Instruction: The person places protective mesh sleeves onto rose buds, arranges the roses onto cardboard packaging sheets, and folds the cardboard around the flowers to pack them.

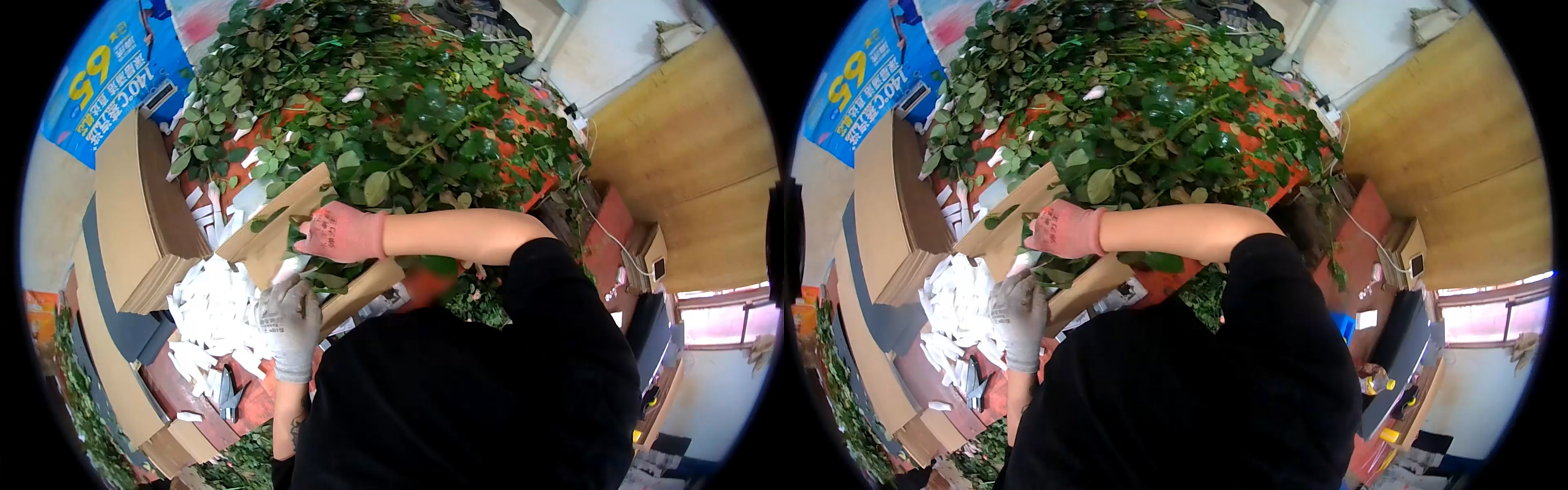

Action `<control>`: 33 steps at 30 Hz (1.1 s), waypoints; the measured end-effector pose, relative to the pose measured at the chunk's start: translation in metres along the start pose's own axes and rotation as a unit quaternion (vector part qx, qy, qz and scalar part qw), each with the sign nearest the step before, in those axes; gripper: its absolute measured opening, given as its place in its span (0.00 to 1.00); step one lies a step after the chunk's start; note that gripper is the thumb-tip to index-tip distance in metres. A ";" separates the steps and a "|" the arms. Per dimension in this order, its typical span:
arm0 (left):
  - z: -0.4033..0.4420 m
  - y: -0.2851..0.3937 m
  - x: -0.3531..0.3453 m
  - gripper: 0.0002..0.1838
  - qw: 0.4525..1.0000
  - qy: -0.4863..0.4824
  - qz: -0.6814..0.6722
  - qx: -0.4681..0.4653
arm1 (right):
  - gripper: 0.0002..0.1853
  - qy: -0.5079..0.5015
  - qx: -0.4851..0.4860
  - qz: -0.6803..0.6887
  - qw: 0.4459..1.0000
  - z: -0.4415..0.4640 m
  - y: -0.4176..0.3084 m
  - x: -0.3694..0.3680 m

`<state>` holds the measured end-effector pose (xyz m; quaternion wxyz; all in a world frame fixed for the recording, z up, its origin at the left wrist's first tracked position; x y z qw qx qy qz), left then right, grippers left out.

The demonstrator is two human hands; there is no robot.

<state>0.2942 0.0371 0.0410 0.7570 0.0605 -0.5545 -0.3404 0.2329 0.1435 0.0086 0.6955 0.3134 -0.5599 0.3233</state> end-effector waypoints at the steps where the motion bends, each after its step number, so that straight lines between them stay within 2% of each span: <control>1: 0.000 -0.002 0.001 0.07 1.000 0.008 0.005 0.006 | 0.09 0.003 0.011 -0.002 1.000 0.000 0.008 0.002; 2: -0.001 -0.002 -0.002 0.06 1.000 0.005 0.005 -0.003 | 0.07 0.078 0.026 0.207 0.975 -0.004 0.024 0.016; 5: -0.003 -0.003 0.001 0.06 0.999 0.031 -0.004 -0.017 | 0.14 0.038 -0.083 0.110 0.990 -0.013 0.063 0.127; 6: -0.002 -0.004 0.003 0.06 1.000 0.023 -0.012 -0.012 | 0.16 0.226 -0.013 0.066 0.972 -0.025 0.079 0.186; 7: 0.000 -0.003 0.003 0.06 1.000 0.011 -0.023 -0.011 | 0.16 0.202 -0.077 -0.096 0.972 -0.039 0.099 0.219; 8: -0.001 -0.004 0.002 0.06 1.000 0.017 -0.023 -0.010 | 0.21 0.236 -0.201 0.041 0.950 -0.063 0.151 0.248; 9: -0.002 -0.005 0.003 0.06 0.999 0.023 -0.023 -0.002 | 0.23 0.321 -0.348 0.012 0.881 -0.097 0.191 0.282; 11: -0.002 -0.006 0.002 0.06 0.999 0.016 -0.027 0.009 | 0.21 0.495 -0.299 0.008 0.816 -0.166 0.282 0.368; 12: 0.002 -0.005 0.005 0.06 0.999 0.000 -0.029 0.020 | 0.19 0.517 -0.309 -0.068 0.796 -0.183 0.295 0.409; 13: 0.002 -0.007 0.006 0.06 0.999 0.006 -0.025 0.029 | 0.18 0.563 -0.356 -0.066 0.743 -0.201 0.310 0.443; 17: 0.004 -0.009 0.007 0.06 0.999 0.007 -0.024 0.028 | 0.18 0.536 -0.286 -0.088 0.789 -0.123 0.314 0.452; 19: 0.004 -0.010 0.005 0.06 0.999 -0.004 -0.032 0.037 | 0.19 0.517 -0.253 -0.112 0.810 -0.085 0.306 0.442; 22: 0.005 -0.011 0.004 0.06 0.999 0.003 -0.037 0.027 | 0.24 0.363 -0.198 -0.158 0.897 0.017 0.286 0.339; 23: 0.005 -0.012 0.005 0.07 0.999 0.011 -0.049 0.021 | 0.30 0.271 -0.161 -0.197 0.928 0.053 0.277 0.284; 25: 0.007 -0.012 0.009 0.09 0.999 0.018 -0.035 0.025 | 0.31 0.091 -0.037 -0.249 0.963 0.114 0.233 0.172; 26: 0.007 -0.013 0.008 0.09 0.999 0.009 -0.045 0.022 | 0.30 -0.030 -0.051 -0.184 0.981 0.134 0.237 0.109; 27: 0.007 -0.014 0.006 0.09 0.998 0.001 -0.054 0.021 | 0.21 -0.025 0.019 -0.201 0.979 0.142 0.220 0.059; 28: 0.006 -0.015 0.006 0.10 0.998 0.003 -0.051 0.021 | 0.26 -0.163 0.001 -0.022 0.986 0.153 0.216 0.012; 29: 0.007 -0.017 0.006 0.10 0.998 0.006 -0.045 0.031 | 0.27 -0.217 0.036 -0.076 0.972 0.162 0.203 -0.015; 31: 0.010 -0.016 0.007 0.11 0.998 0.006 -0.061 0.032 | 0.27 -0.155 -0.009 -0.078 0.985 0.209 0.215 -0.028; 33: 0.012 -0.015 0.009 0.11 0.998 -0.002 -0.057 0.037 | 0.22 0.097 0.057 -0.218 0.969 0.252 0.245 -0.031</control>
Point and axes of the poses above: each hand's wrist, its own z-axis towards the middle knuckle, its own x-axis out of the back of the hand, y = z × x, the point moved 8 cm from there along z, towards the middle knuckle, and after that the axes turned 1 degree about -z, right-handed, at the moved point
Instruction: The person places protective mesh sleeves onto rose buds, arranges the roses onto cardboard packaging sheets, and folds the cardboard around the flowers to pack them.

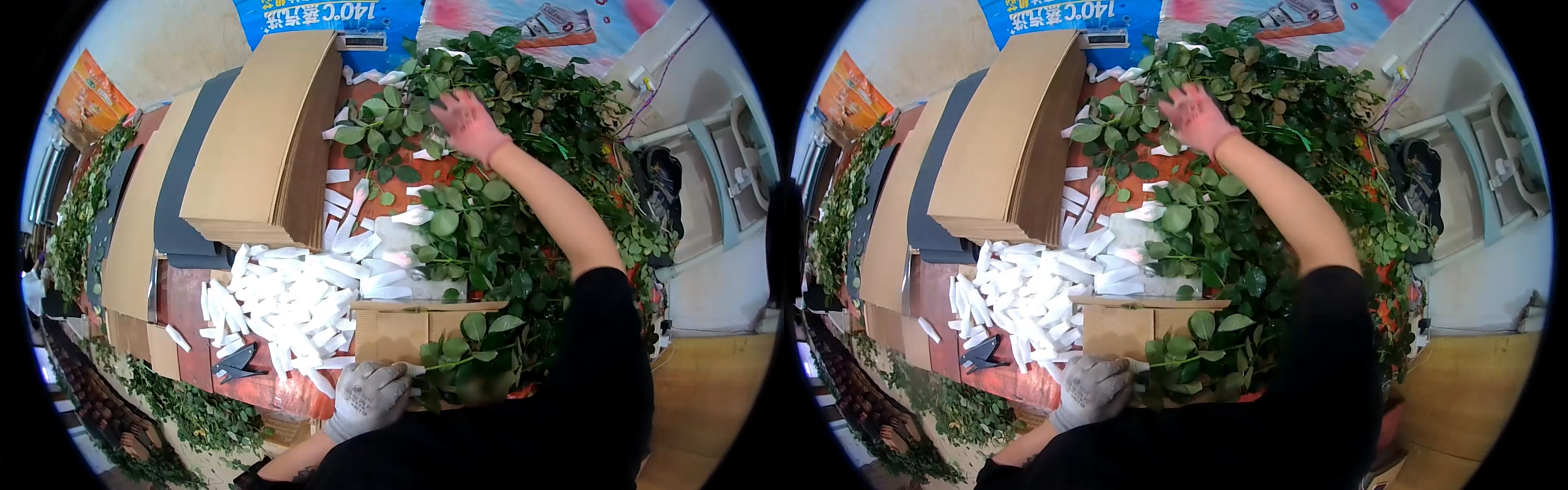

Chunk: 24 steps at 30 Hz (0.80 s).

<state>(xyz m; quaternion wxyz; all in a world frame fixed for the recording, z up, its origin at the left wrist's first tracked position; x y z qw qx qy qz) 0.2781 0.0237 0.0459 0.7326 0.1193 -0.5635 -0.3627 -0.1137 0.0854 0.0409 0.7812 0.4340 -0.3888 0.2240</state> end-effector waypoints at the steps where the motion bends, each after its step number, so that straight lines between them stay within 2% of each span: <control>1: -0.001 -0.001 -0.001 0.11 1.000 -0.008 0.008 0.006 | 0.20 -0.071 -0.009 0.003 0.997 0.016 0.015 -0.029; 2: -0.001 -0.002 -0.003 0.10 1.000 -0.015 0.017 0.006 | 0.20 -0.068 -0.015 -0.001 0.998 0.023 0.017 -0.045; 4: -0.001 -0.002 -0.004 0.14 1.000 0.001 0.018 -0.006 | 0.24 -0.212 0.018 -0.076 0.974 0.029 0.022 -0.094; 6: 0.004 -0.002 -0.003 0.15 1.000 -0.004 0.025 -0.008 | 0.19 -0.189 0.044 -0.086 0.977 0.033 0.023 -0.108; 7: 0.005 -0.002 -0.002 0.15 1.000 -0.006 0.024 -0.011 | 0.10 -0.106 0.036 -0.078 0.991 0.035 0.026 -0.112; 9: -0.003 -0.006 -0.008 0.15 1.000 -0.002 0.016 -0.007 | 0.05 -0.017 0.107 -0.139 0.984 0.045 0.041 -0.128; 10: 0.000 -0.009 -0.010 0.15 1.000 -0.005 0.014 -0.004 | 0.04 0.044 0.076 -0.238 0.967 0.077 0.087 -0.145; 12: -0.003 -0.008 -0.011 0.14 1.000 0.003 0.013 0.011 | 0.07 0.085 -0.068 -0.274 0.956 0.104 0.149 -0.096; 13: -0.002 -0.010 -0.013 0.13 1.000 -0.010 0.001 0.011 | 0.09 0.101 -0.139 -0.289 0.942 0.114 0.168 -0.046; 14: 0.001 -0.010 -0.012 0.13 1.000 -0.012 -0.003 0.016 | 0.15 0.260 -0.231 -0.225 0.910 0.108 0.162 0.020; 15: 0.003 -0.009 -0.010 0.13 1.000 -0.021 -0.006 0.016 | 0.12 0.209 -0.280 -0.055 0.936 0.114 0.169 0.047; 16: 0.004 -0.008 -0.010 0.13 0.999 -0.028 -0.008 0.017 | 0.12 0.207 -0.275 -0.051 0.937 0.107 0.161 0.042; 18: 0.001 -0.009 -0.010 0.12 0.999 -0.025 0.001 0.025 | 0.13 0.089 -0.193 0.034 0.976 0.086 0.139 -0.001; 20: -0.001 -0.009 -0.011 0.11 1.000 -0.016 0.008 0.024 | 0.13 -0.076 -0.115 0.136 0.981 0.039 0.082 -0.033; 21: -0.002 -0.009 -0.010 0.11 1.000 -0.007 0.015 0.020 | 0.14 -0.156 -0.135 0.099 0.973 0.010 0.063 -0.053; 22: -0.002 -0.009 -0.010 0.12 1.000 0.000 0.023 0.013 | 0.14 -0.211 -0.156 0.119 0.957 -0.023 0.052 -0.079; 24: -0.002 -0.008 -0.011 0.12 1.000 -0.005 0.020 0.008 | 0.21 -0.333 -0.206 0.082 0.917 -0.067 0.049 -0.098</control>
Point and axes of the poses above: each hand's wrist, its own z-axis towards the middle knuckle, its own x-axis out of the back of the hand, y = z × x, the point moved 8 cm from there along z, towards the middle knuckle, and after that the axes turned 1 degree about -z, right-handed, at the moved point
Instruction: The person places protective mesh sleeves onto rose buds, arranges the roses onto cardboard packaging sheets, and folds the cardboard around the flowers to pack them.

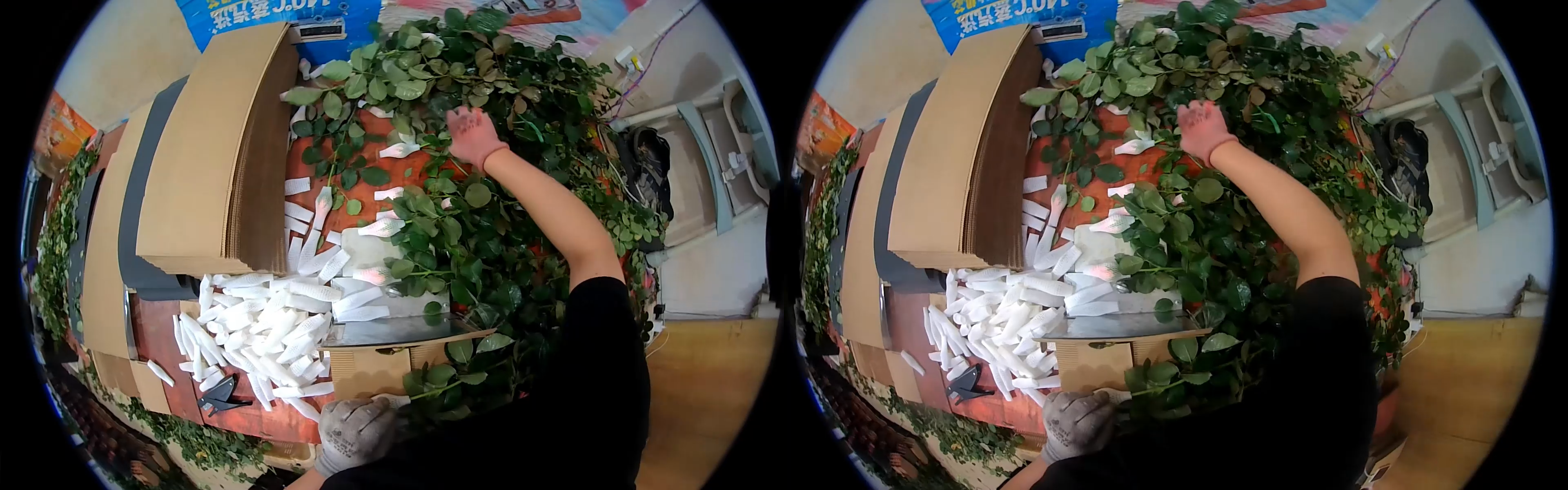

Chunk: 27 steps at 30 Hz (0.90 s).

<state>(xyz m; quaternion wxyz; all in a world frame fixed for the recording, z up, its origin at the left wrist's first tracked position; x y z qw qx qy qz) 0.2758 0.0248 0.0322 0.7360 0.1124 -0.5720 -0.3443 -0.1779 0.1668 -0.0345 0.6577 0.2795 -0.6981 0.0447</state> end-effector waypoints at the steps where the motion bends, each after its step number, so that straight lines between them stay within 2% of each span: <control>1: 0.001 0.000 0.001 0.12 1.000 -0.003 -0.001 -0.002 | 0.21 0.001 -0.007 0.002 1.000 -0.002 0.010 -0.014; 3: 0.000 0.001 0.001 0.13 1.000 -0.004 -0.010 -0.004 | 0.30 0.060 -0.043 -0.117 0.990 -0.003 0.036 -0.030; 4: 0.001 0.000 0.001 0.15 1.000 -0.003 -0.019 0.003 | 0.30 0.063 -0.048 -0.117 0.990 -0.001 0.042 -0.030; 6: 0.003 0.001 0.002 0.15 1.000 -0.004 -0.018 0.001 | 0.37 0.034 -0.080 -0.105 0.991 0.003 0.054 -0.040; 10: 0.003 0.000 0.000 0.16 1.000 -0.014 -0.015 0.001 | 0.40 0.002 -0.121 -0.078 0.990 0.017 0.056 -0.061; 12: 0.001 0.001 -0.002 0.16 1.000 -0.010 -0.016 -0.003 | 0.37 -0.014 -0.128 -0.085 0.988 0.014 0.051 -0.053; 14: 0.002 0.001 -0.002 0.16 1.000 -0.004 -0.017 -0.006 | 0.33 -0.042 -0.111 -0.158 0.980 0.015 0.046 -0.054; 15: 0.002 0.002 -0.001 0.16 1.000 -0.009 -0.015 -0.003 | 0.30 -0.032 -0.103 -0.186 0.977 0.018 0.045 -0.057; 19: -0.001 0.000 -0.002 0.17 1.000 -0.003 -0.007 -0.002 | 0.29 -0.015 -0.085 -0.198 0.976 0.032 0.054 -0.063; 21: -0.001 -0.001 -0.001 0.17 1.000 -0.003 -0.007 0.001 | 0.27 0.005 -0.091 -0.146 0.985 0.037 0.062 -0.067; 24: 0.000 0.001 -0.001 0.15 1.000 0.005 -0.007 0.004 | 0.24 0.054 -0.062 -0.187 0.979 0.034 0.069 -0.050; 27: 0.002 0.002 0.001 0.13 1.000 0.011 -0.002 0.007 | 0.20 0.082 -0.053 -0.163 0.982 0.034 0.089 -0.026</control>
Point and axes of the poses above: each hand's wrist, its own z-axis towards the middle knuckle, its own x-axis out of the back of the hand, y = z × x, the point moved 8 cm from there along z, towards the middle knuckle, and after that the axes turned 1 degree about -z, right-handed, at the moved point
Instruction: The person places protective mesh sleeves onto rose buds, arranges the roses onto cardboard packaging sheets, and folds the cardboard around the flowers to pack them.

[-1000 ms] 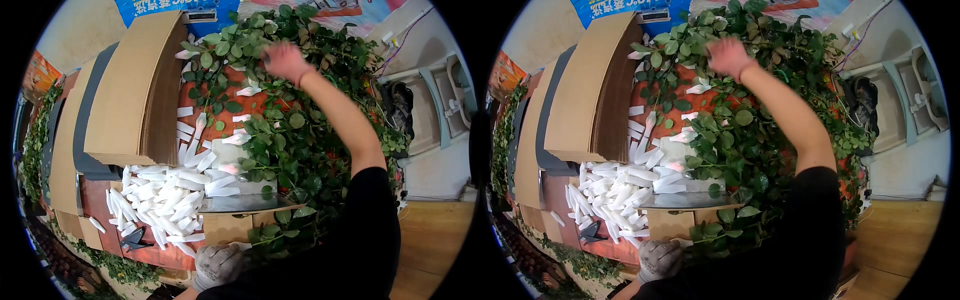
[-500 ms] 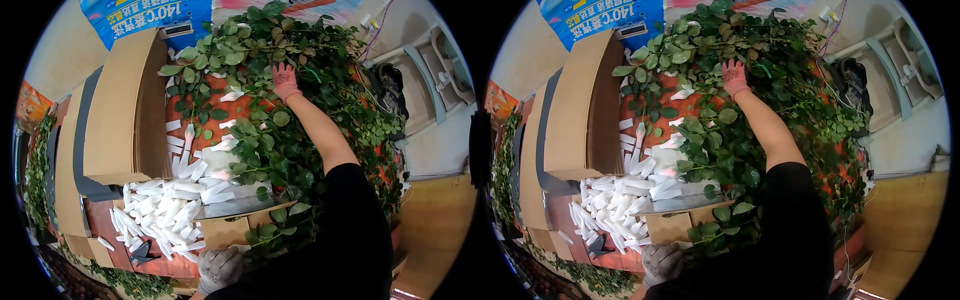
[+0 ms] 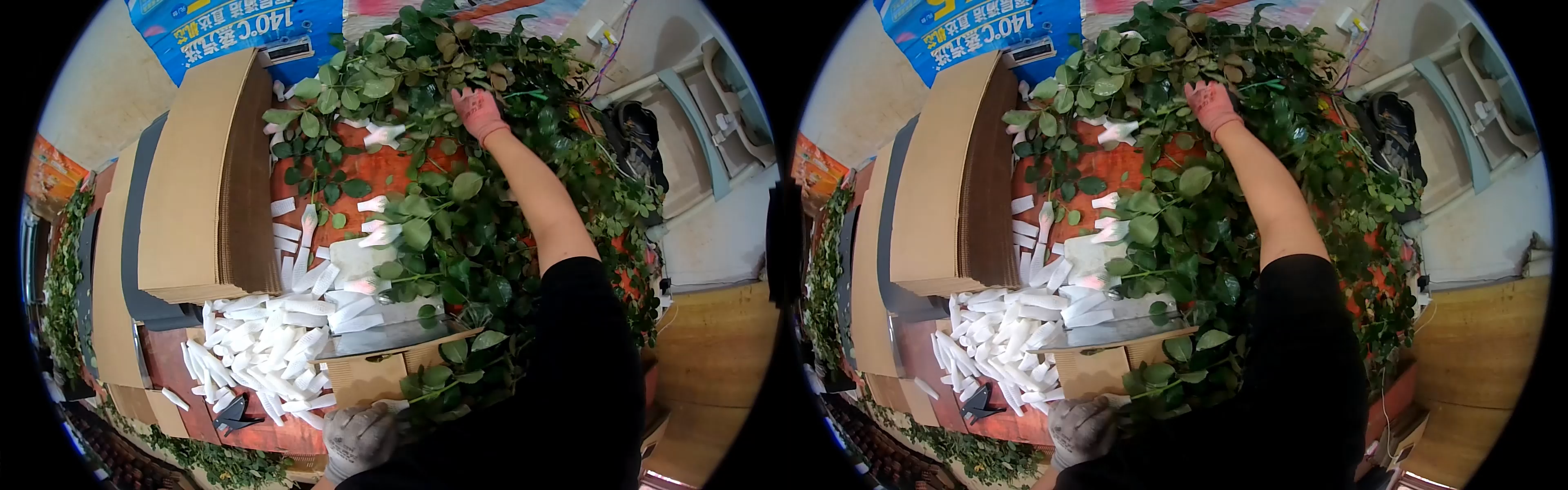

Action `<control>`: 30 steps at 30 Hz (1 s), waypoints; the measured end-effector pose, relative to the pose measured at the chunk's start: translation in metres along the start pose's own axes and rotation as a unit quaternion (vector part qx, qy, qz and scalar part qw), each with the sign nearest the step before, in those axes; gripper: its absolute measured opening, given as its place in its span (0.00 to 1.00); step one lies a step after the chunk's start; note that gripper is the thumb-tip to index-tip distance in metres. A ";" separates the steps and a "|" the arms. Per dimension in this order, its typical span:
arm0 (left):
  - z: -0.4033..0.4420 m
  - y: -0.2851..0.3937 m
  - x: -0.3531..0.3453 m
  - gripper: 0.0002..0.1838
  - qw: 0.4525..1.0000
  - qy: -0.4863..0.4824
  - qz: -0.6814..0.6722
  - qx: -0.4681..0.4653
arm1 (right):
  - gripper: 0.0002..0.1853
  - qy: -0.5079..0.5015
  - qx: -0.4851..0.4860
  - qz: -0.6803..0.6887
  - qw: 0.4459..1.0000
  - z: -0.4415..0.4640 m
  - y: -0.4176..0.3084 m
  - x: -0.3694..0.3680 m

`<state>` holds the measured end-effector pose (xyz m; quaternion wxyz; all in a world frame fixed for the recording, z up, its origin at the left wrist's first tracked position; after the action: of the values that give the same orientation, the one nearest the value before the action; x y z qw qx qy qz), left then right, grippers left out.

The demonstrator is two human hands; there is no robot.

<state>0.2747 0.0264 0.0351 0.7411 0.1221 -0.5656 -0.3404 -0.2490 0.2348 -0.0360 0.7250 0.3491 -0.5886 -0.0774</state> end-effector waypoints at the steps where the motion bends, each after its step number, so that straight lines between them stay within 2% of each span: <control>1: 0.001 0.000 0.000 0.13 1.000 0.000 0.004 0.001 | 0.20 0.025 0.002 -0.010 1.000 -0.001 0.009 0.007; 5: -0.003 -0.001 -0.001 0.17 1.000 -0.003 -0.010 -0.004 | 0.21 0.056 0.006 -0.005 0.998 -0.007 0.053 0.049; 7: -0.004 -0.002 -0.002 0.17 1.000 -0.004 -0.007 0.000 | 0.23 0.102 0.016 -0.058 0.993 -0.009 0.076 0.068; 9: -0.003 -0.001 -0.002 0.16 1.000 0.002 -0.010 -0.002 | 0.28 0.128 0.043 -0.073 0.988 -0.012 0.093 0.082; 11: -0.002 -0.001 -0.001 0.16 1.000 0.006 -0.015 -0.003 | 0.31 0.119 0.028 -0.051 0.991 -0.025 0.106 0.116; 12: -0.002 -0.001 -0.001 0.16 1.000 0.006 -0.011 -0.001 | 0.32 0.174 0.020 -0.043 0.984 -0.035 0.109 0.130; 13: -0.003 -0.001 -0.001 0.16 1.000 0.006 -0.006 0.003 | 0.32 0.172 0.024 -0.044 0.984 -0.045 0.111 0.136; 15: -0.006 -0.004 -0.002 0.15 1.000 0.012 -0.010 0.006 | 0.30 0.237 0.036 0.017 0.971 -0.072 0.115 0.157; 17: -0.007 -0.004 0.000 0.15 1.000 0.019 -0.011 0.006 | 0.28 0.244 0.060 0.022 0.968 -0.098 0.121 0.130; 19: -0.005 -0.004 0.000 0.15 1.000 -0.002 -0.017 0.012 | 0.28 0.242 0.081 0.005 0.967 -0.114 0.140 0.052; 21: -0.001 -0.002 0.004 0.15 1.000 0.006 -0.023 0.015 | 0.26 0.051 0.056 0.050 0.996 -0.128 0.152 -0.019; 23: 0.000 0.000 0.003 0.15 0.999 0.005 -0.032 0.013 | 0.27 -0.083 0.007 0.038 0.996 -0.153 0.148 -0.042; 24: -0.001 0.000 0.003 0.15 0.999 0.010 -0.030 0.004 | 0.31 -0.118 0.029 0.021 0.992 -0.157 0.147 -0.064; 27: -0.007 -0.003 -0.001 0.16 1.000 0.011 -0.018 -0.010 | 0.34 -0.147 0.031 0.011 0.989 -0.166 0.147 -0.060; 28: -0.008 -0.004 -0.002 0.16 1.000 0.013 -0.013 -0.011 | 0.37 -0.351 -0.034 0.124 0.928 -0.167 0.133 0.011; 29: -0.007 -0.003 -0.003 0.16 1.000 0.009 -0.015 -0.013 | 0.33 -0.391 -0.017 0.247 0.887 -0.152 0.143 -0.019; 30: -0.006 -0.003 -0.003 0.16 1.000 0.006 -0.016 -0.010 | 0.30 -0.376 0.041 0.305 0.874 -0.139 0.135 0.001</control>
<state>0.2791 0.0250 0.0291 0.7405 0.1253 -0.5555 -0.3570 -0.1625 0.3927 0.0362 0.4218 0.1265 -0.8966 0.0468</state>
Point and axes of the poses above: each hand's wrist, its own z-axis towards the middle knuckle, its own x-axis out of the back of the hand, y = z × x, the point moved 8 cm from there along z, towards the middle knuckle, and after that the axes turned 1 degree about -z, right-handed, at the moved point
